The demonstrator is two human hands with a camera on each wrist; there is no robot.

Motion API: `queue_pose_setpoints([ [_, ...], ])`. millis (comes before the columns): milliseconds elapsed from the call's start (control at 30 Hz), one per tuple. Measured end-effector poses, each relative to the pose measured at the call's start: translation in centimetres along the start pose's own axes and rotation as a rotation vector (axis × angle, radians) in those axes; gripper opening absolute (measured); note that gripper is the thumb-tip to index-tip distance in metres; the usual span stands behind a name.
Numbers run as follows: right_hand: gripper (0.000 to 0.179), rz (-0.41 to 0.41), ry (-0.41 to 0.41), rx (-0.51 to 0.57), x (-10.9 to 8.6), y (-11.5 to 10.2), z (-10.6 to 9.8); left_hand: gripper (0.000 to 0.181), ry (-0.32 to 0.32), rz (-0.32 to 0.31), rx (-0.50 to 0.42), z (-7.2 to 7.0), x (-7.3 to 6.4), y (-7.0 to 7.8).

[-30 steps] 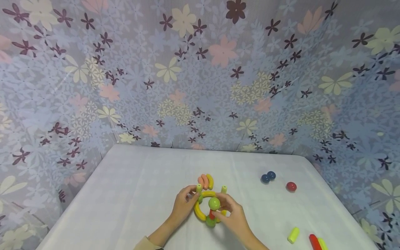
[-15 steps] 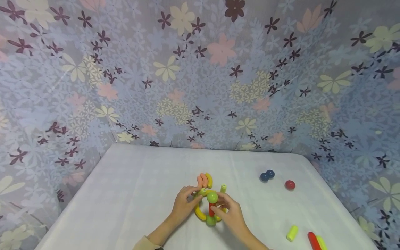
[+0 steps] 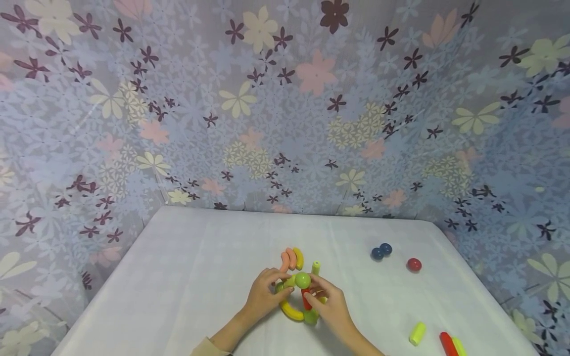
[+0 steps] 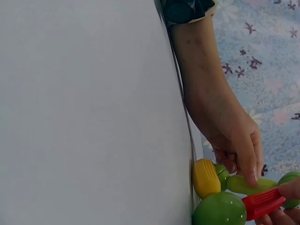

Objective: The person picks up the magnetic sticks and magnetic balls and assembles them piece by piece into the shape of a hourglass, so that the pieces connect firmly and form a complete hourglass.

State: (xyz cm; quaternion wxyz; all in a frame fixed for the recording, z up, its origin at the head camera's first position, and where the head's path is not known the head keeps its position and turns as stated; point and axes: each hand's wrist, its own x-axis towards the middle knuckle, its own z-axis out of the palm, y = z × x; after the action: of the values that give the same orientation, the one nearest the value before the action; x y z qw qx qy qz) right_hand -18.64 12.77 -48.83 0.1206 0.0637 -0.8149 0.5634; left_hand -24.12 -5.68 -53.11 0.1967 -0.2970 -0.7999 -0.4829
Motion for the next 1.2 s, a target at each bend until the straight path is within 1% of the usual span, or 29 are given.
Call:
queue_pose_setpoints([
  [100, 0.04, -0.02, 0.035, -0.017, 0.2, 0.6, 0.1, 0.023, -0.035, -0.013, -0.02, 0.0, -0.1, 0.0],
  [200, 0.041, -0.05, 0.052, -0.026, 0.3, 1.0, 0.1, 0.022, -0.063, -0.024, -0.041, 0.0, -0.2, -0.1],
  [333, 0.04, -0.108, 0.05, -0.05, 0.3, 1.1, -0.2, 0.019, -0.075, -0.005, -0.084, 0.1, -0.2, 0.0],
  [433, 0.044, -0.142, 0.045, -0.069, 0.4, 1.1, -0.5, 0.019, -0.086, 0.002, -0.115, 0.2, -0.2, 0.1],
  [567, 0.05, -0.156, 0.027, -0.075, 0.5, 1.2, -0.7, 0.019, -0.089, -0.001, -0.117, 0.2, -0.2, 0.5],
  [633, 0.05, -0.165, 0.022, -0.078, 0.5, 1.3, -0.7, 0.018, -0.09, 0.029, -0.116, 0.0, -0.2, 1.0],
  [667, 0.05, -0.176, 0.024, -0.085, 0.5, 1.4, -0.7, 0.019, -0.095, 0.055, -0.119, -0.1, -0.1, 1.3],
  [733, 0.048, -0.178, 0.028, -0.088, 0.5, 1.5, -0.8, 0.02, -0.114, 0.125, -0.124, -0.5, 0.0, 2.1],
  [767, 0.047, -0.176, 0.03, -0.087, 0.5, 1.5, -0.9, 0.021, -0.127, 0.171, -0.124, -0.7, 0.1, 2.5],
  [833, 0.044, -0.148, 0.023, -0.072, 0.5, 1.5, -1.1, 0.021, -0.163, 0.225, -0.14, -1.0, 0.2, 3.1],
  [867, 0.043, -0.128, 0.013, -0.053, 0.6, 1.5, -1.2, 0.021, -0.179, 0.256, -0.133, -1.1, 0.2, 3.3],
  [933, 0.041, -0.081, -0.025, -0.004, 0.6, 1.6, -1.5, 0.02, -0.204, 0.277, -0.128, -0.9, 0.0, 3.1],
  [967, 0.041, -0.065, -0.052, 0.022, 0.7, 1.6, -1.6, 0.02, -0.211, 0.277, -0.133, -0.7, -0.1, 2.9],
  [1000, 0.041, -0.055, -0.082, 0.048, 0.7, 1.7, -1.8, 0.018, -0.215, 0.258, -0.142, -0.5, -0.2, 2.6],
  [1033, 0.041, -0.051, -0.116, 0.074, 0.8, 1.8, -1.9, 0.016, -0.206, 0.252, -0.137, -0.3, -0.2, 2.3],
  [1067, 0.041, -0.052, -0.148, 0.097, 0.9, 1.9, -2.1, 0.015, -0.188, 0.232, -0.136, -0.1, -0.3, 1.9],
  [1133, 0.042, -0.052, -0.216, 0.135, 1.1, 2.1, -2.3, 0.012, -0.125, 0.151, -0.145, 0.2, -0.3, 1.3],
  [1200, 0.043, -0.046, -0.265, 0.146, 1.3, 2.2, -2.5, 0.012, -0.052, 0.047, -0.134, 0.3, -0.1, 0.8],
])
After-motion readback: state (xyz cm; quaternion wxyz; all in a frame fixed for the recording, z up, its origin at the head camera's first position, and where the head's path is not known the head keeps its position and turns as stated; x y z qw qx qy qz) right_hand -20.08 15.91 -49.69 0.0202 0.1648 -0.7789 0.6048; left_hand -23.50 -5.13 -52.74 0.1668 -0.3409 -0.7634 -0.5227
